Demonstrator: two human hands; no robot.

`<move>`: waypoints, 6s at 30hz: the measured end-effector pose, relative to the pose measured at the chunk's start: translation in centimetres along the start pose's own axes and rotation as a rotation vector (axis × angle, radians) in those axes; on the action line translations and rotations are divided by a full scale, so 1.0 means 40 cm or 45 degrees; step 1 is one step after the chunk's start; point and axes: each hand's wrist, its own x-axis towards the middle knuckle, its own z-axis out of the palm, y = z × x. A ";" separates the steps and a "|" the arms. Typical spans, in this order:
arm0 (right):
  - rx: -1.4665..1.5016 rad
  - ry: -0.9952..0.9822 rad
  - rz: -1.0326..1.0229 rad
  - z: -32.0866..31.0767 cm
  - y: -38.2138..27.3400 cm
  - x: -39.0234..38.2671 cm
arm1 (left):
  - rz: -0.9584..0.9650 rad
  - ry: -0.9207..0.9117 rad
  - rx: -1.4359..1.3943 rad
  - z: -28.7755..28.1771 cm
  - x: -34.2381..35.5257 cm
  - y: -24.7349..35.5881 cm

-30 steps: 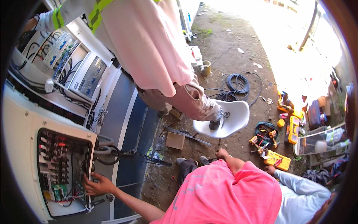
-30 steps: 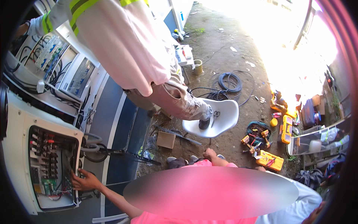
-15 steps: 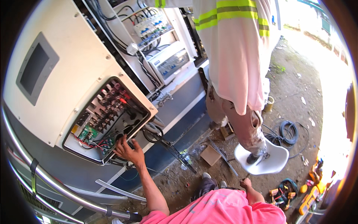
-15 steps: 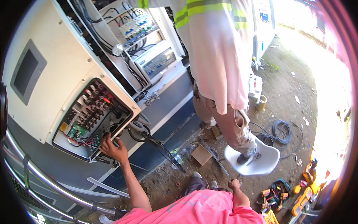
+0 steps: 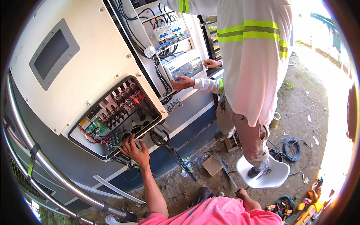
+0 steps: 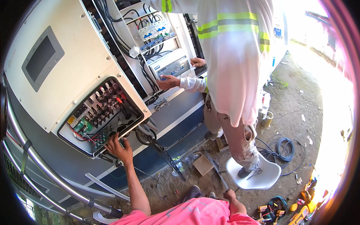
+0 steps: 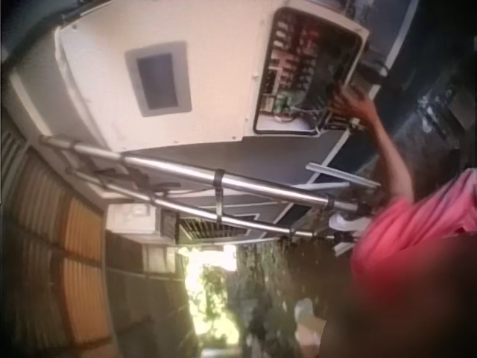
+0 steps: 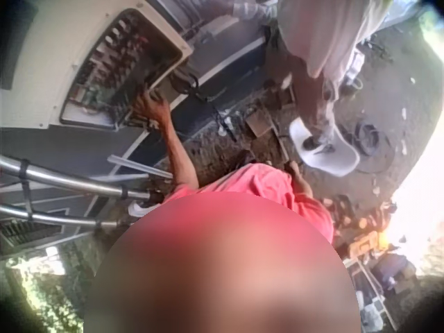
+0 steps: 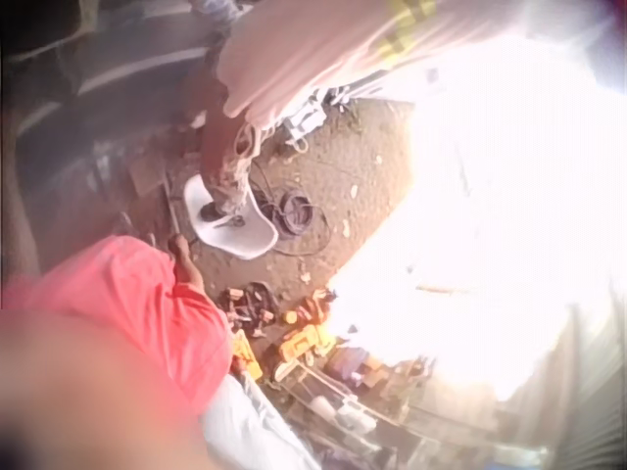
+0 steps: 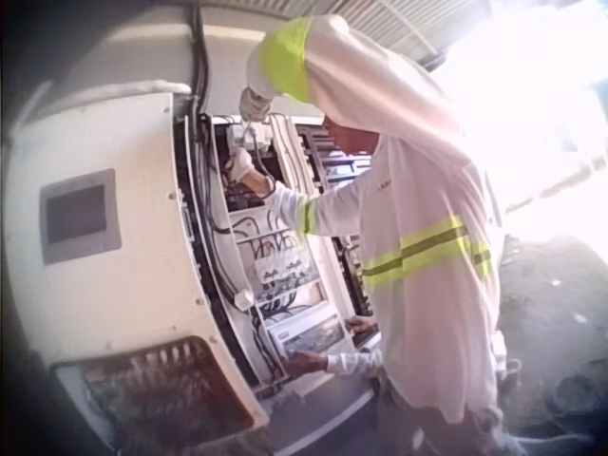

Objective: The person strips and shapes green wires, then uses a screwdriver to connect them to terminals inside an open electrical panel. A coworker in a high-visibility shirt stands nearby and occasionally reaches into the panel.

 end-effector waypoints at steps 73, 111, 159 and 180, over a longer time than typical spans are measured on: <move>1.007 -0.023 -1.078 -0.780 -2.124 -0.355 | 0.064 0.170 0.052 0.099 -0.037 -0.088; -0.716 1.331 -1.647 -0.777 -2.091 -0.386 | 0.141 0.232 0.037 0.087 0.001 -0.059; 0.159 1.421 -1.506 -0.722 -2.125 -0.418 | 0.204 0.346 0.127 0.154 -0.033 -0.112; 0.203 1.326 -1.602 -0.703 -2.106 -0.416 | -1.696 -0.970 -2.941 0.807 0.162 0.461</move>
